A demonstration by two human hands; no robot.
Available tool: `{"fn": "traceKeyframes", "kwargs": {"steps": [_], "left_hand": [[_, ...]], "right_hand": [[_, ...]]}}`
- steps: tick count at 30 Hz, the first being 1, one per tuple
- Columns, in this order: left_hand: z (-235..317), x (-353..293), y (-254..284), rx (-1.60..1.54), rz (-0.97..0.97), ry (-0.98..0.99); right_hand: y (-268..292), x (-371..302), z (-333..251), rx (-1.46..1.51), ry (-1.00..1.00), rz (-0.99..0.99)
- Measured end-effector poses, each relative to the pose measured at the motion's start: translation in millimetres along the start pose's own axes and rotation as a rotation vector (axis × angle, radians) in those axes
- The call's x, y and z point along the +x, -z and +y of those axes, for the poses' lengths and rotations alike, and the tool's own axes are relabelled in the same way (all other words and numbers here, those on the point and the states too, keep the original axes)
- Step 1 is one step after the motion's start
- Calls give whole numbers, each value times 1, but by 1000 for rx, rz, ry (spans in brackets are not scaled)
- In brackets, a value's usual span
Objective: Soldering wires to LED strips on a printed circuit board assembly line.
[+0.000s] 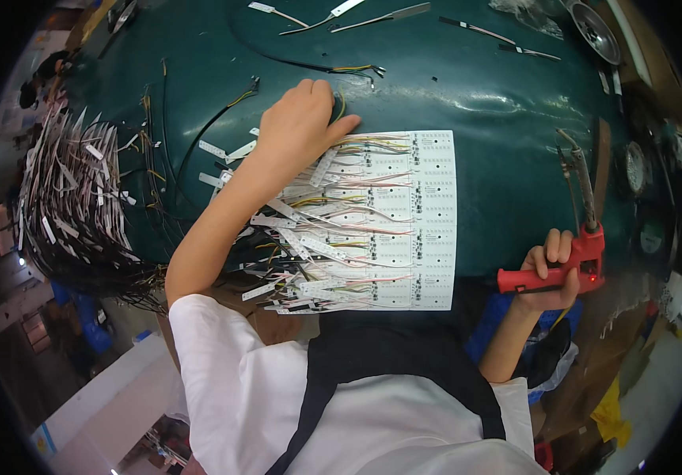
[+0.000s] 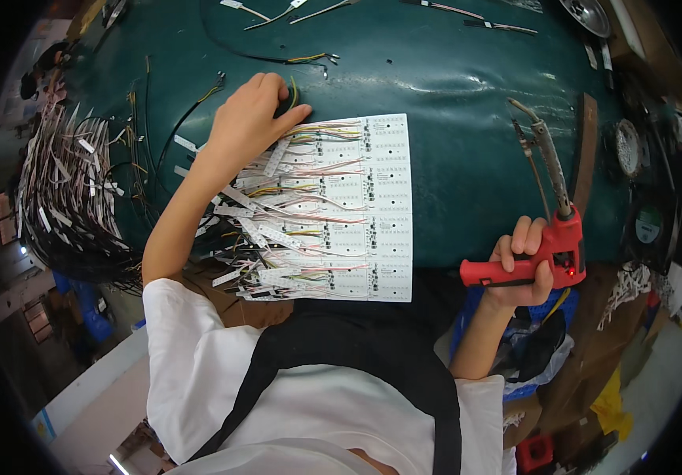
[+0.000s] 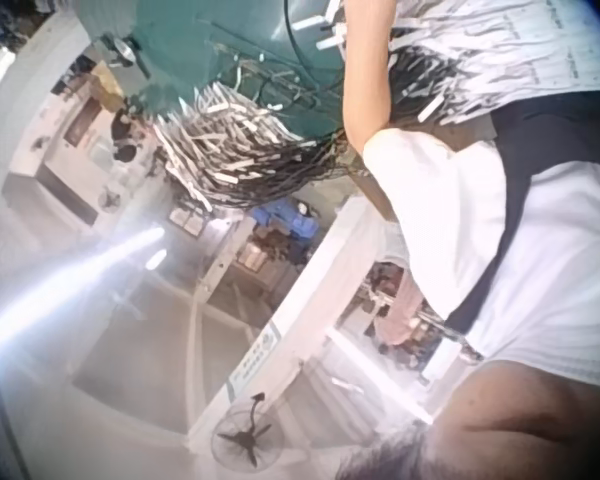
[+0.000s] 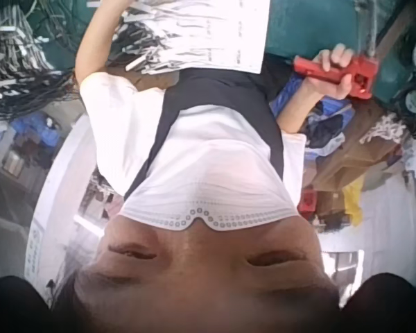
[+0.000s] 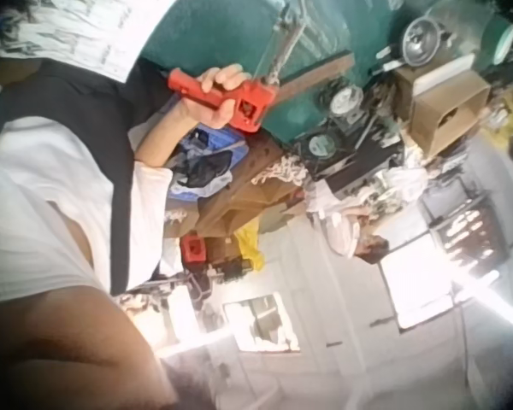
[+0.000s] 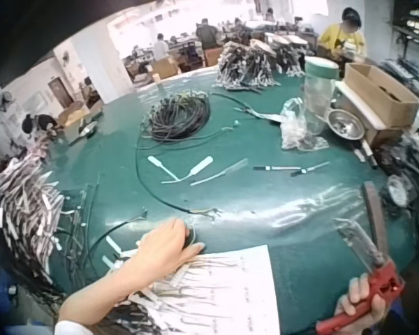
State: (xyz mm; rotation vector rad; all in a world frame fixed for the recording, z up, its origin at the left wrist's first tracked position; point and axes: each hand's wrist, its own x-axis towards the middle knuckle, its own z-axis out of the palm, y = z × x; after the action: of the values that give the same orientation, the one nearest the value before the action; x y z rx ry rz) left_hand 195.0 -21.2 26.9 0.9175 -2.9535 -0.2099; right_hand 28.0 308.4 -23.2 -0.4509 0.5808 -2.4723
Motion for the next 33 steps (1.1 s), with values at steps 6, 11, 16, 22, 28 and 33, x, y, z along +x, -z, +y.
{"fn": "traceKeyframes", "kwargs": {"steps": [6, 11, 16, 22, 28, 33], "left_hand": [[-2, 2, -7, -373, 38, -48], [31, -17, 8, -1124, -169, 161], [45, -30, -2, -964, -146, -70], [58, -40, -17, -900, -123, -55], [60, -49, -22, -832, -68, -134], [61, -48, -26, -790, -17, -168]], "right_hand": [[-20, -7, -2, -115, -37, -28], [-33, -28, 0, -315, -99, 79], [-40, -52, 4, -565, -290, 3], [-49, -78, 6, -701, -404, 74], [-55, -85, -2, -866, -423, 10], [-51, -84, -4, -1033, -391, -220]]}}
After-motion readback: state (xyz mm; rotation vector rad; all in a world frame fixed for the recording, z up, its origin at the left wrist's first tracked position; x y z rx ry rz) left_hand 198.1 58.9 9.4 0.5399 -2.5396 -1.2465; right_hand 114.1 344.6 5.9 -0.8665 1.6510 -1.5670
